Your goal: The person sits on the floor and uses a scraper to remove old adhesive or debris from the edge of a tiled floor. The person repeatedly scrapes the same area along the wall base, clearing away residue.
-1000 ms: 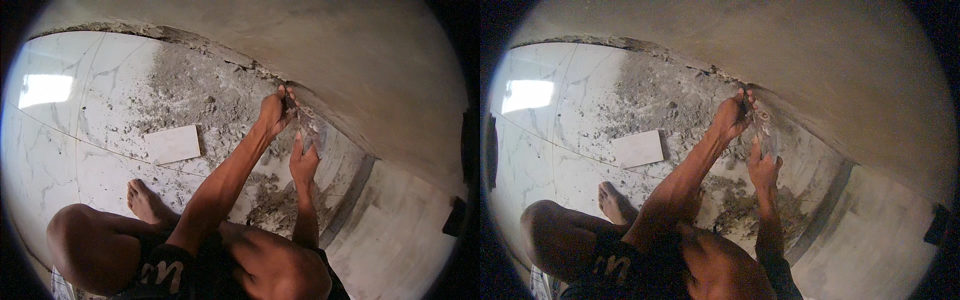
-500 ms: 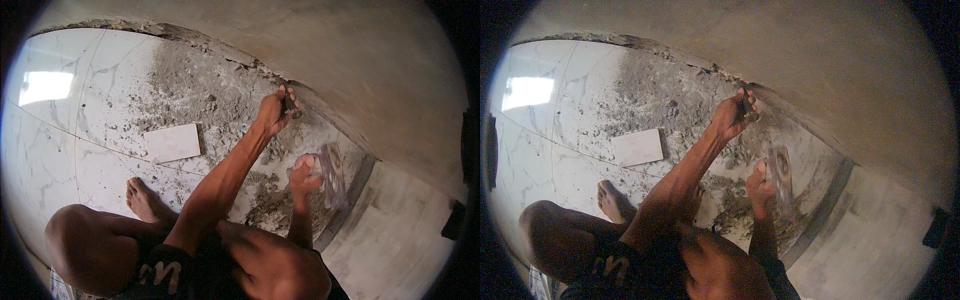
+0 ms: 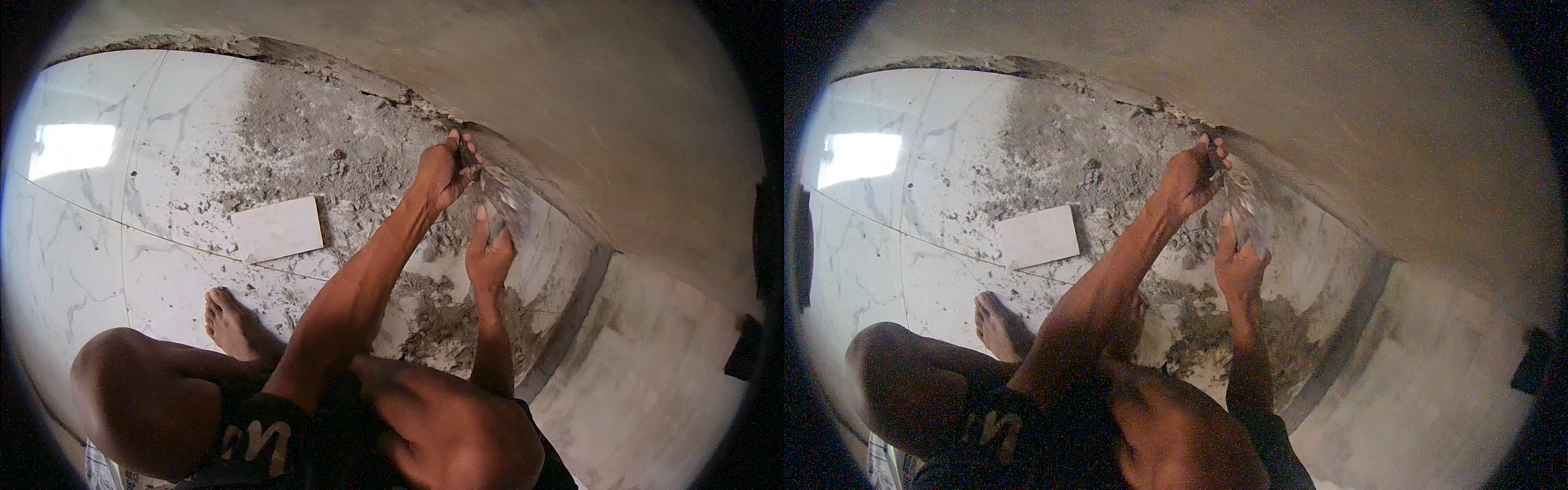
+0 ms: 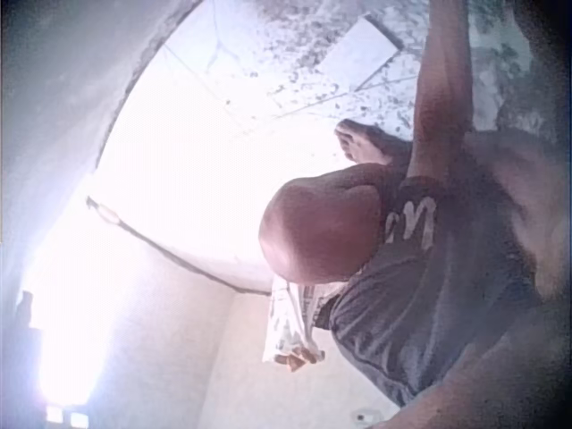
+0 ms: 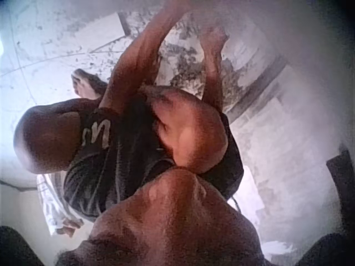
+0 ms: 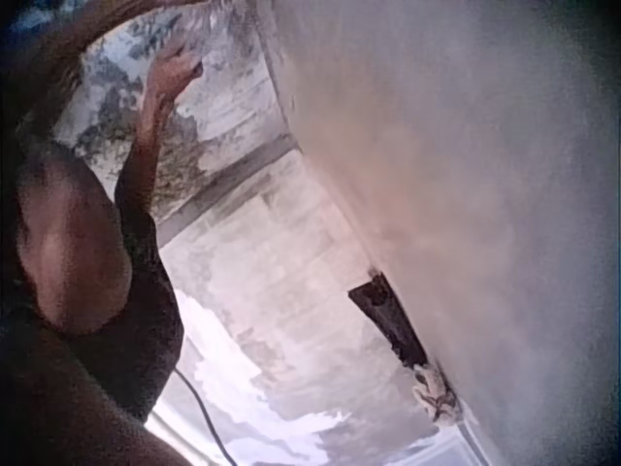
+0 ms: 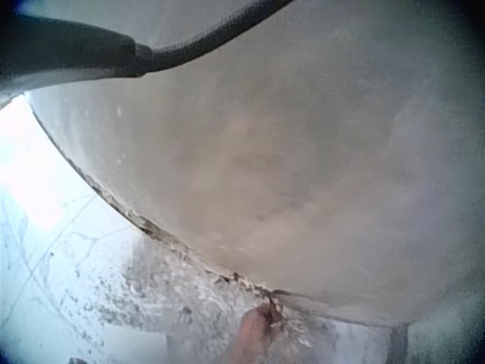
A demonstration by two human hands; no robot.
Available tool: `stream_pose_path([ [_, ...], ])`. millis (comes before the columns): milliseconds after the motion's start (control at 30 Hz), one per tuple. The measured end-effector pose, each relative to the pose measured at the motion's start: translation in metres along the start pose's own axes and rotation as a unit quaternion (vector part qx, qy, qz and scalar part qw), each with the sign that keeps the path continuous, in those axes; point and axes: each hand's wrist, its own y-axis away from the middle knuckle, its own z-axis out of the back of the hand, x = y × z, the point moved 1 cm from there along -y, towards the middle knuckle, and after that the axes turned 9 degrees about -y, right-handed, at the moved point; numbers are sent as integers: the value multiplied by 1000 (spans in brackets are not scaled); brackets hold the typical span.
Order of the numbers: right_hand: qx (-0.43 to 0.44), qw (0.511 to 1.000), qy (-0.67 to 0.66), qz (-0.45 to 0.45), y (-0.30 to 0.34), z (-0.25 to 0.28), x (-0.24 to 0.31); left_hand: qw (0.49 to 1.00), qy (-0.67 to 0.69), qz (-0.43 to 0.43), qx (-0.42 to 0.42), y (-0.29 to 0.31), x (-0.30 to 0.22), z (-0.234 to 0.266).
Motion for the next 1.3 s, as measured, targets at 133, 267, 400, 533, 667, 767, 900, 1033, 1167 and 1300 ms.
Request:
stream_pose_path([
  [133, -105, 985, 55, 122, 14, 11, -28, 999, 34, 1, 22, -8, 14, -16],
  [267, 118, 971, 205, 30, -1, -1, -33, 1000, 25, -6, 5, -10, 6, -3],
  [400, -40, 997, -1, -64, 11, 19, -11, 999, 45, 18, 9, -13, 16, -12],
  [533, -11, 999, -40, -4, -15, 5, -8, 1000, 18, 3, 0, -7, 7, -4],
  [667, -90, 994, -56, 24, 4, 20, -33, 999, 39, 16, 14, -12, 18, -15],
  [767, 34, 999, 16, -20, -9, 5, -28, 1000, 15, 2, -4, -14, 13, 1],
  [900, -49, 993, -74, -83, 1, 8, -6, 1000, 9, 1, 19, -15, 12, 2],
  [1033, -58, 998, -6, 27, -10, 9, 5, 1000, 28, 0, -12, -12, 15, -7],
  [1167, -49, 999, -12, 4, -16, 6, 1, 1000, 13, -15, 16, -18, 13, 6],
  [1300, -52, 993, -76, -69, 0, 14, 9, 999, -34, -4, 11, 9, 11, 6],
])
